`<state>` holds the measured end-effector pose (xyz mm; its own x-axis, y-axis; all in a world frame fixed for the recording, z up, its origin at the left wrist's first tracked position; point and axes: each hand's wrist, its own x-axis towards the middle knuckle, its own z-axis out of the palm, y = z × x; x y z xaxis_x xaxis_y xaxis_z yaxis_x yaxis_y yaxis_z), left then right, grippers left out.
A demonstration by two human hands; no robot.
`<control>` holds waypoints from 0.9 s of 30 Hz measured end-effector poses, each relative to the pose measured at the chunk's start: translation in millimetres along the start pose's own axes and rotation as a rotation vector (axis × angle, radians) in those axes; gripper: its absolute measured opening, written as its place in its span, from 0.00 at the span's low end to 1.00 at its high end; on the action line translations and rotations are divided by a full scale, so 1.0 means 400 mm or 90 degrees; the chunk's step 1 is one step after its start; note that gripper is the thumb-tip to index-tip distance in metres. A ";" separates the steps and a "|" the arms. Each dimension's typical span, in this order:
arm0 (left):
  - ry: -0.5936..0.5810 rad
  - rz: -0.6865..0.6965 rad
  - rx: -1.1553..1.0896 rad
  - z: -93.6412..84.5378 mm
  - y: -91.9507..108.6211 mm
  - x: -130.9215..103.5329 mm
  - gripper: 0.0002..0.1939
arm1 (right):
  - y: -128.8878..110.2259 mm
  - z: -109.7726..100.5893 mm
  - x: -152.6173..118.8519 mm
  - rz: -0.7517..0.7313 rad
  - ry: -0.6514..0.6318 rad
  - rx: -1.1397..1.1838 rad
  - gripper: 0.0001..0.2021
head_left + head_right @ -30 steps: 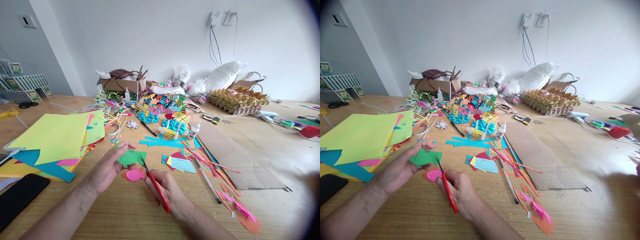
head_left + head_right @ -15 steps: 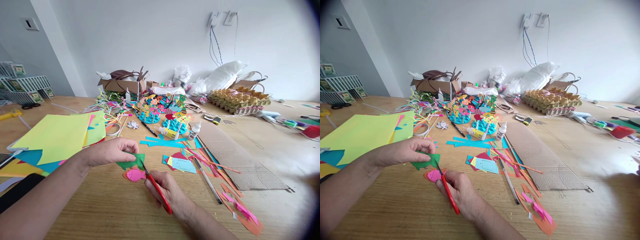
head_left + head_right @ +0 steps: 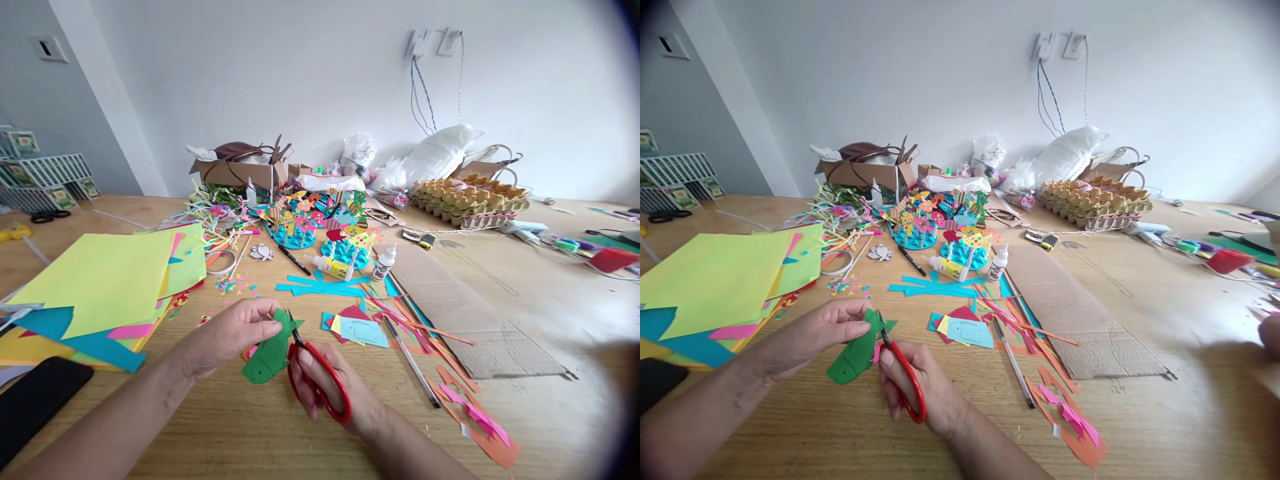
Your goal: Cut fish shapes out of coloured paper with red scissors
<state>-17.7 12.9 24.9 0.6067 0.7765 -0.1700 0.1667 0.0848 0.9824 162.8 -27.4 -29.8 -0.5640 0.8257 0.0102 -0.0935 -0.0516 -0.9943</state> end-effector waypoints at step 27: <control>0.139 -0.015 -0.060 0.065 -0.012 -0.003 0.14 | -0.010 0.001 -0.005 0.035 -0.009 -0.026 0.24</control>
<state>0.9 -4.4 18.3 0.4188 0.8898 -0.1815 0.0991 0.1539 0.9831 163.8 -29.1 -25.9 -0.5790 0.8142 -0.0440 -0.0286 -0.0742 -0.9968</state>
